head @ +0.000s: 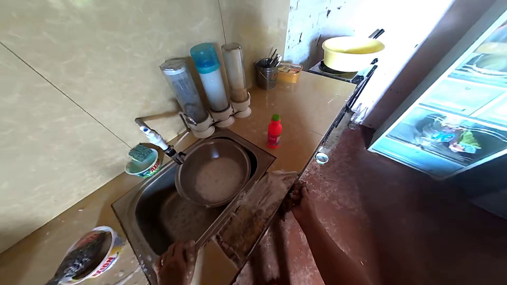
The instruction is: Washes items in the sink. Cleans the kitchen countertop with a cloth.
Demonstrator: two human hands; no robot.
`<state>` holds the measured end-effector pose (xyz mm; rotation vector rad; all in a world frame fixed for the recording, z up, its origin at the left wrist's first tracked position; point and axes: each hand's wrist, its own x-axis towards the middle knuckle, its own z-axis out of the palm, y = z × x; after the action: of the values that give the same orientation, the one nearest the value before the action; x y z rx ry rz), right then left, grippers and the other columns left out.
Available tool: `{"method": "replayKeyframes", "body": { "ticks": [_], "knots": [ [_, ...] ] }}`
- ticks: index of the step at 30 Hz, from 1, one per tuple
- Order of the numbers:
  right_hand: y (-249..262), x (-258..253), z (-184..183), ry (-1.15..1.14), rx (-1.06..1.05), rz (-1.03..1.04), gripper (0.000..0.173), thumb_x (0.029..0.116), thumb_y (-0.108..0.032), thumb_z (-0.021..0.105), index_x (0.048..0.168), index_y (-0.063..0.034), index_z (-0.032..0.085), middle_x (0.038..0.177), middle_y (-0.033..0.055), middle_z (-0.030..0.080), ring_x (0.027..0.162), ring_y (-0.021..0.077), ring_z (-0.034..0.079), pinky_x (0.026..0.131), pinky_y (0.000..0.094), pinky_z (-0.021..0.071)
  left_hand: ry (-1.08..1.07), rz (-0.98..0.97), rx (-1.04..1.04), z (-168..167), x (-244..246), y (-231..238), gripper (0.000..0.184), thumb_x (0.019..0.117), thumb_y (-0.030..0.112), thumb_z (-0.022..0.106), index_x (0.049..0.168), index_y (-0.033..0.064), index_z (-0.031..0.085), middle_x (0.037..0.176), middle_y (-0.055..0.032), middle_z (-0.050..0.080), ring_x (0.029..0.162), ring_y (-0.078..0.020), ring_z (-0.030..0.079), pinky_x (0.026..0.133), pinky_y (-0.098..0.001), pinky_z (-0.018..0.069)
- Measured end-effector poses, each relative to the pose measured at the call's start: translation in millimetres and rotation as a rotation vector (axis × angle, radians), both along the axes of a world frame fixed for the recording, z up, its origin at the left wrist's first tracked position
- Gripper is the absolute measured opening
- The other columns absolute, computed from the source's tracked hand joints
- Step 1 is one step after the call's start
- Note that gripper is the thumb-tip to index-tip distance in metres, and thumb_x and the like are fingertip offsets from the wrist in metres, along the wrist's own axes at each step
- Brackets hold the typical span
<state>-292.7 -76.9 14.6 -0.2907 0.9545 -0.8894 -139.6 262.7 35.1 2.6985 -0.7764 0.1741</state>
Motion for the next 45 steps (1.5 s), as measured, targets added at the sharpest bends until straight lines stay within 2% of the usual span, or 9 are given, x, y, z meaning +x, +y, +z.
{"method": "replayKeyframes", "body": {
  "ticks": [7, 10, 13, 19, 24, 27, 32, 36, 45],
  "knots": [
    [11, 2, 53, 0.179, -0.404, 0.018, 0.028, 0.1121, -0.018, 0.031, 0.13, -0.0016, 0.045, 0.089, 0.0011, 0.055, 0.065, 0.0029, 0.055, 0.06, 0.0195, 0.0495, -0.041, -0.002, -0.03, -5, 1, 0, 0.055, 0.1033, 0.037, 0.042, 0.107, -0.0097, 0.071, 0.112, -0.0338, 0.069, 0.109, -0.0548, 0.065, 0.1, -0.071, 0.0399],
    [-17, 13, 30, 0.548, -0.92, 0.181, 0.035, 0.1077, -0.008, 0.04, 0.129, 0.014, 0.057, 0.117, 0.02, 0.066, 0.106, 0.0162, 0.063, 0.099, 0.0323, 0.049, -0.035, -0.008, -0.02, -5, 0, 1, 0.056, 0.1034, 0.037, 0.042, 0.107, -0.0105, 0.071, 0.111, -0.0337, 0.069, 0.108, -0.0548, 0.065, 0.099, -0.0706, 0.0406],
    [-30, 30, 6, 0.847, -1.196, 0.482, 0.038, 0.107, -0.012, 0.041, 0.134, 0.0058, 0.062, 0.147, 0.0254, 0.054, 0.145, 0.0424, 0.041, 0.122, 0.0657, 0.0147, -0.034, -0.005, -0.014, -4, 1, -1, 0.056, 0.1034, 0.038, 0.042, 0.108, -0.0102, 0.071, 0.112, -0.0338, 0.069, 0.108, -0.055, 0.065, 0.099, -0.0709, 0.0405],
    [23, 65, 13, 0.898, -1.158, 0.667, 0.036, 0.108, -0.014, 0.043, 0.132, 0.0046, 0.063, 0.142, 0.028, 0.057, 0.135, 0.0428, 0.052, 0.115, 0.0518, 0.0406, -0.006, -0.005, -0.024, -2, 1, -1, 0.05, 0.1038, 0.033, 0.047, 0.11, -0.0106, 0.07, 0.113, -0.0357, 0.067, 0.109, -0.0566, 0.064, 0.099, -0.0718, 0.0407],
    [26, 57, 48, 0.615, -0.835, 0.396, 0.04, 0.1112, -0.011, 0.03, 0.132, 0.0145, 0.053, 0.117, 0.0284, 0.064, 0.107, 0.0296, 0.065, 0.098, 0.041, 0.0506, -0.018, 0.001, -0.051, 0, 3, -1, 0.048, 0.1033, 0.031, 0.047, 0.107, -0.0106, 0.071, 0.109, -0.0347, 0.069, 0.106, -0.056, 0.065, 0.099, -0.0715, 0.0403],
    [2, 49, 52, 0.747, -1.019, 0.5, 0.041, 0.1109, -0.013, 0.034, 0.135, 0.0129, 0.054, 0.126, 0.0289, 0.064, 0.12, 0.0334, 0.063, 0.107, 0.044, 0.0463, -0.018, -0.002, -0.05, 0, 1, -1, 0.049, 0.1028, 0.032, 0.047, 0.107, -0.0109, 0.071, 0.108, -0.0349, 0.069, 0.105, -0.056, 0.065, 0.098, -0.0716, 0.0406],
    [-27, 53, 12, 1.047, -1.414, 1.028, 0.056, 0.104, -0.029, 0.052, 0.155, -0.0084, 0.043, 0.164, 0.0164, 0.034, 0.156, 0.0347, 0.021, 0.126, 0.0584, 0.0033, -0.031, 0.006, -0.049, -3, 1, -1, 0.051, 0.1024, 0.034, 0.047, 0.106, -0.0103, 0.072, 0.108, -0.0338, 0.069, 0.104, -0.0546, 0.066, 0.098, -0.0714, 0.0409],
    [-3, 58, 12, 0.95, -1.394, 1.083, 0.045, 0.1048, -0.012, 0.048, 0.148, -0.0022, 0.051, 0.158, 0.0171, 0.044, 0.151, 0.0355, 0.034, 0.126, 0.0537, 0.02, -0.028, 0.025, -0.038, -3, 0, -2, 0.053, 0.1024, 0.036, 0.046, 0.105, -0.0097, 0.072, 0.109, -0.0336, 0.069, 0.106, -0.0549, 0.066, 0.098, -0.0715, 0.0412],
    [81, 46, 43, 0.744, -1.088, 1.208, 0.045, 0.1094, -0.017, 0.043, 0.15, 0.0009, 0.045, 0.139, 0.0285, 0.058, 0.13, 0.04, 0.057, 0.112, 0.0525, 0.0423, 0.114, 0.043, 0.026, 8, 0, -5, 0.046, 0.1054, 0.032, 0.05, 0.116, -0.0085, 0.07, 0.119, -0.033, 0.067, 0.118, -0.0524, 0.062, 0.109, -0.0649, 0.0366]
  ]
}}
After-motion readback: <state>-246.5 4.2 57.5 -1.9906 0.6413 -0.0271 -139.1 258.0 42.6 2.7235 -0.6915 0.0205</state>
